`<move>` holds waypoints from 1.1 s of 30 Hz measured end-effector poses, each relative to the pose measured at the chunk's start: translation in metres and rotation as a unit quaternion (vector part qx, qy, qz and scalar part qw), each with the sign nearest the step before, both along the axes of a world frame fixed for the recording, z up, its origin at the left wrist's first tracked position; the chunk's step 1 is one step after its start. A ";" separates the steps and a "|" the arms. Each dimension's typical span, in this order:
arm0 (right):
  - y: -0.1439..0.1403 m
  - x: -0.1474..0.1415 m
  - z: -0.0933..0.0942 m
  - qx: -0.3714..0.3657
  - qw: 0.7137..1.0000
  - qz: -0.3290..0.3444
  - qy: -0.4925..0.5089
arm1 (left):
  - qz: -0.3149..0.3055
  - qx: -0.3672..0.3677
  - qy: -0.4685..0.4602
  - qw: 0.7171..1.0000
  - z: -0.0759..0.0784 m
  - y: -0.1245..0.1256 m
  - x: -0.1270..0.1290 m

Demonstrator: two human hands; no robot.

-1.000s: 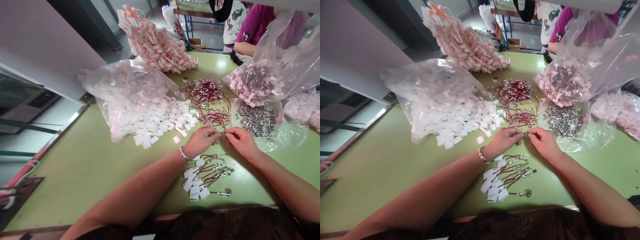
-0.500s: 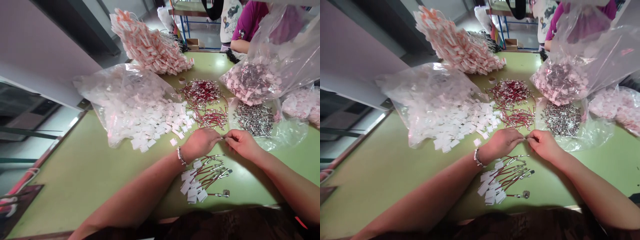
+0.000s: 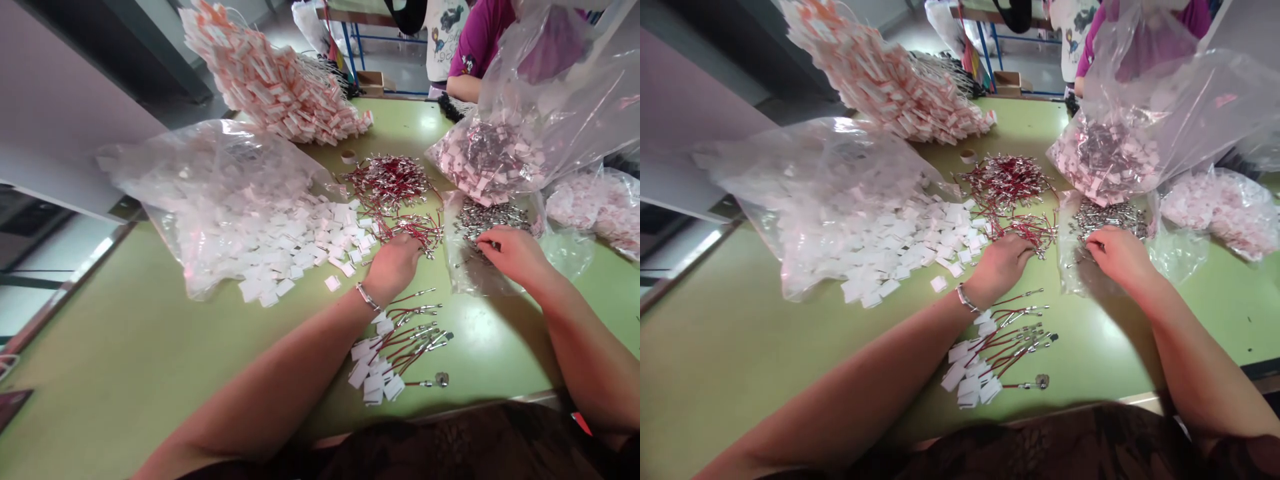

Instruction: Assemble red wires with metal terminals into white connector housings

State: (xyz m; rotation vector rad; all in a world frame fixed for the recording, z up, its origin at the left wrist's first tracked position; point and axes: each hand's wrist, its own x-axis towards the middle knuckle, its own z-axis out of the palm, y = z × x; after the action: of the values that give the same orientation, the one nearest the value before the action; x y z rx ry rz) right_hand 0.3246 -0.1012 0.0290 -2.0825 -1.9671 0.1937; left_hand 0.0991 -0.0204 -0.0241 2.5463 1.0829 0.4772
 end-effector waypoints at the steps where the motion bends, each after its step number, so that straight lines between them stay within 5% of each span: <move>1: -0.001 -0.001 0.000 -0.016 0.999 0.031 -0.027 | -0.006 -0.001 -0.017 1.000 0.001 0.002 -0.001; 5: -0.001 -0.018 -0.012 -0.053 0.980 0.146 -0.125 | 0.007 0.025 -0.130 0.991 0.015 0.010 -0.011; 9: 0.002 -0.026 -0.019 -0.029 0.982 0.122 -0.141 | 0.093 -0.059 -0.250 0.962 0.031 0.011 -0.025; 13: -0.001 -0.031 -0.012 0.026 1.000 0.011 -0.010 | 0.068 -0.224 -0.250 0.940 0.031 -0.004 -0.026; 20: -0.009 -0.061 -0.021 0.031 0.977 0.056 0.205 | -0.034 -0.288 -0.156 0.944 0.020 -0.021 -0.015; 27: -0.006 -0.062 -0.025 0.025 0.979 0.093 0.178 | -0.038 -0.277 -0.134 0.951 0.016 -0.020 -0.018; 33: -0.006 -0.059 -0.021 -0.063 0.971 0.126 0.192 | -0.111 -0.085 0.001 0.990 0.017 -0.022 -0.026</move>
State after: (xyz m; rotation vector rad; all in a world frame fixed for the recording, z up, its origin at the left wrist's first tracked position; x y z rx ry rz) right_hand 0.2659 -0.1071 0.0076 -1.6941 -2.0039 0.7319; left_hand 0.0729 -0.0425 -0.0075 2.4772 0.7918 0.3090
